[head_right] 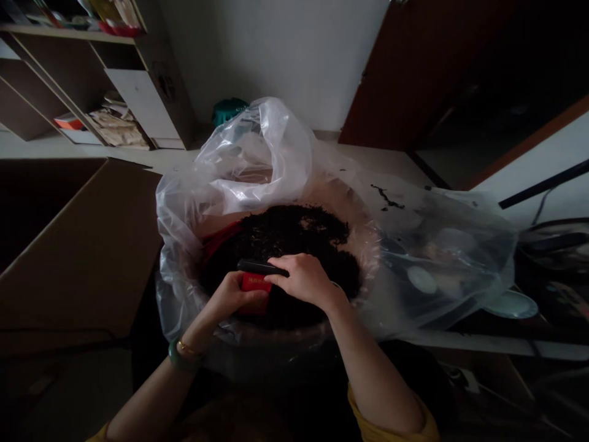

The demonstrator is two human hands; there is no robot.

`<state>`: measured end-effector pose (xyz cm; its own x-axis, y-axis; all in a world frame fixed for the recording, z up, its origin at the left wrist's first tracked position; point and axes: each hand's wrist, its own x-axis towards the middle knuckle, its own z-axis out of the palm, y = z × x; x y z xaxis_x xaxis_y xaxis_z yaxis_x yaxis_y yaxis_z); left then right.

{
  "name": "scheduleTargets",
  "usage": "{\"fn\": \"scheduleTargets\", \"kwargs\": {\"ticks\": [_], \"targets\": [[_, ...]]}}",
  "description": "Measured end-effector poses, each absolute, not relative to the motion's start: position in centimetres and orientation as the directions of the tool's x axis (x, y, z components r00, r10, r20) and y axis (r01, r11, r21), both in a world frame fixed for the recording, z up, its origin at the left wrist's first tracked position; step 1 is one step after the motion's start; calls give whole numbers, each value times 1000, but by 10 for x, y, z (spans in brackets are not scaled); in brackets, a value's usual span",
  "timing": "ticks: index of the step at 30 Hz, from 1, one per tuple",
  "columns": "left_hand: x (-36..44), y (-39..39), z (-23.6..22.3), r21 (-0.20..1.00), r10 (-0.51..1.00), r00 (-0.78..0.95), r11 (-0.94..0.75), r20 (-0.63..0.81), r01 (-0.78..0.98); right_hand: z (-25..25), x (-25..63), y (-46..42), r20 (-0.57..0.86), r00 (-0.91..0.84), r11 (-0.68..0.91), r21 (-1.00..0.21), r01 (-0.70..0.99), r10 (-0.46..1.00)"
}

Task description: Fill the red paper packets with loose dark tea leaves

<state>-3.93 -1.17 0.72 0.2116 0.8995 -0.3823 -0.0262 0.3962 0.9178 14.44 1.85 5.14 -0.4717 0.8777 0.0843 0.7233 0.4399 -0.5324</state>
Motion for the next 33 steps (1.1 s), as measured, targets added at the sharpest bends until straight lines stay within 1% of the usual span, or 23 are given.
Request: {"fn": "scheduleTargets", "kwargs": {"ticks": [3,9,12,14,18,23,26,33], "targets": [[-39,-12,8,916,897,216,400,-384,-32,51,144,19,70,-470,430,-540,723,880],[-42,-14,10,910,890,265,405,-371,-85,59,153,18,-23,-482,395,-538,744,876],[-44,-13,10,913,894,264,397,-363,-90,61,156,18,-43,-467,371,-546,751,883],[-44,-13,9,913,892,261,401,-370,-78,59,155,18,-35,-457,363,-556,748,889],[-44,-13,8,924,903,232,381,-363,-40,53,149,18,33,-461,392,-582,712,887],[-45,-13,8,922,903,213,386,-373,-23,48,147,18,70,-465,419,-566,710,882],[-44,-13,8,925,908,215,376,-358,-46,47,148,18,90,-468,432,-564,703,879],[-45,-10,8,940,937,142,331,-318,-82,49,146,17,75,-466,429,-540,724,881]]}}
